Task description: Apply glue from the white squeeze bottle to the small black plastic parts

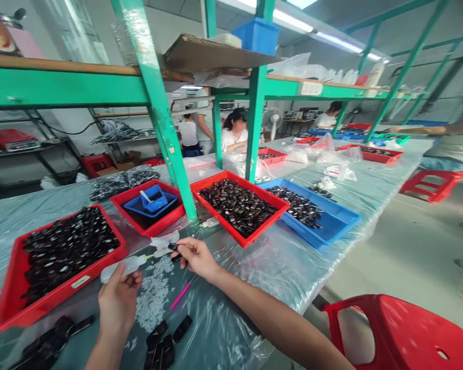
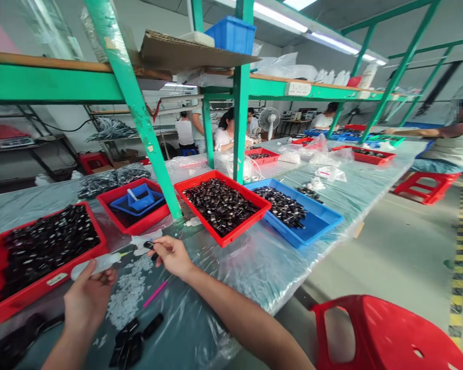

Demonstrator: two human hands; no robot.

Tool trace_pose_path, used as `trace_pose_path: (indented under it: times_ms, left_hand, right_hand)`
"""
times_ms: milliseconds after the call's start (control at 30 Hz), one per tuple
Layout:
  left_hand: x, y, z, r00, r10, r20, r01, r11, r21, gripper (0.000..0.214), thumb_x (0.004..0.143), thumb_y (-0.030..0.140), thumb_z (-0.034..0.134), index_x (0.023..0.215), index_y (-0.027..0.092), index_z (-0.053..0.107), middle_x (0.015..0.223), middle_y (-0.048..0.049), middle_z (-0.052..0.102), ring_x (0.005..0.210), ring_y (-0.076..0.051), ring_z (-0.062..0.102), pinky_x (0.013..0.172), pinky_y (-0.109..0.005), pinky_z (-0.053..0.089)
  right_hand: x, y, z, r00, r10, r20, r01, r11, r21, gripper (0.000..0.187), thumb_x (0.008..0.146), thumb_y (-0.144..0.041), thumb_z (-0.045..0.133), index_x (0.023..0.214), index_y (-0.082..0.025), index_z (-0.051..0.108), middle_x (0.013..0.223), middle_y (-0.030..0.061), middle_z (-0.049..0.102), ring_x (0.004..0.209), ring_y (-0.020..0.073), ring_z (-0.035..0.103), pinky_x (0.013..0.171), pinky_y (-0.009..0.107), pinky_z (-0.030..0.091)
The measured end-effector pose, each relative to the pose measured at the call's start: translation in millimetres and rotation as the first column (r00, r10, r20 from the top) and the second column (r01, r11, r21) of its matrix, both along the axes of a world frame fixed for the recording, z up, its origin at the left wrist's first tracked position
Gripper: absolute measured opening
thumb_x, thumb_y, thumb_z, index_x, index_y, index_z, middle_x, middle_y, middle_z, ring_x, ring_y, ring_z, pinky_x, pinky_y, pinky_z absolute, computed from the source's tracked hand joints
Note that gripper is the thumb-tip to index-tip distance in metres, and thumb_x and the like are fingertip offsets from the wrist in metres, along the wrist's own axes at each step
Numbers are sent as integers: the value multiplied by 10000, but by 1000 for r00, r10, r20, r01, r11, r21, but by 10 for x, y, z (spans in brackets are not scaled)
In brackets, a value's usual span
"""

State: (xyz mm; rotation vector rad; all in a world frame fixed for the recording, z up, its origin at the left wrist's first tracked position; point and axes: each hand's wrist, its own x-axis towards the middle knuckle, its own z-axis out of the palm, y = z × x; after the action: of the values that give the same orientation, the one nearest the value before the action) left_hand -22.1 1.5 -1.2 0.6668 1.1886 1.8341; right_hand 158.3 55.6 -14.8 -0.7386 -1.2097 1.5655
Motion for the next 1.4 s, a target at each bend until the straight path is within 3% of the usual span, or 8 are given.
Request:
trace_pose_path:
  times_ms: [67,133,767,1400]
  left_hand:
    - [40,-1,33,988,18,155,-15,1000,-24,325,644,390,806,733,173,582,651,13,549,601,-121,492,534,-242,404]
    - [71,1,63,982,19,189,-17,1000,-13,320,648,385,806,723,171,579,633,20,542,589,-113,487,536,-238,393]
    - [85,-12,67,987,-45,157,40,998,38,339,698,447,775,761,164,600,609,17,541,533,-100,477,521,-246,344]
    - [99,-21,71,993,-24,112,22,1000,16,316,678,409,807,752,148,645,667,-26,629,603,-141,582,574,-264,411]
  right_hand:
    - [31,-22,51,1000,3,-12,-4,999,-32,530,721,-617,743,1009,-190,618,857,27,732,467,73,527,365,161,273]
    - [57,-36,91,1000,8,-27,-10,998,-58,522,727,-604,738,1009,-185,605,864,37,732,479,77,537,355,155,263]
    - [78,-77,144,998,50,46,-49,998,-35,431,757,-537,702,979,-191,574,872,39,704,514,82,541,364,154,269]
    - [82,-78,142,997,50,65,-49,999,-16,355,787,-489,661,949,-197,540,848,46,714,521,102,548,376,163,266]
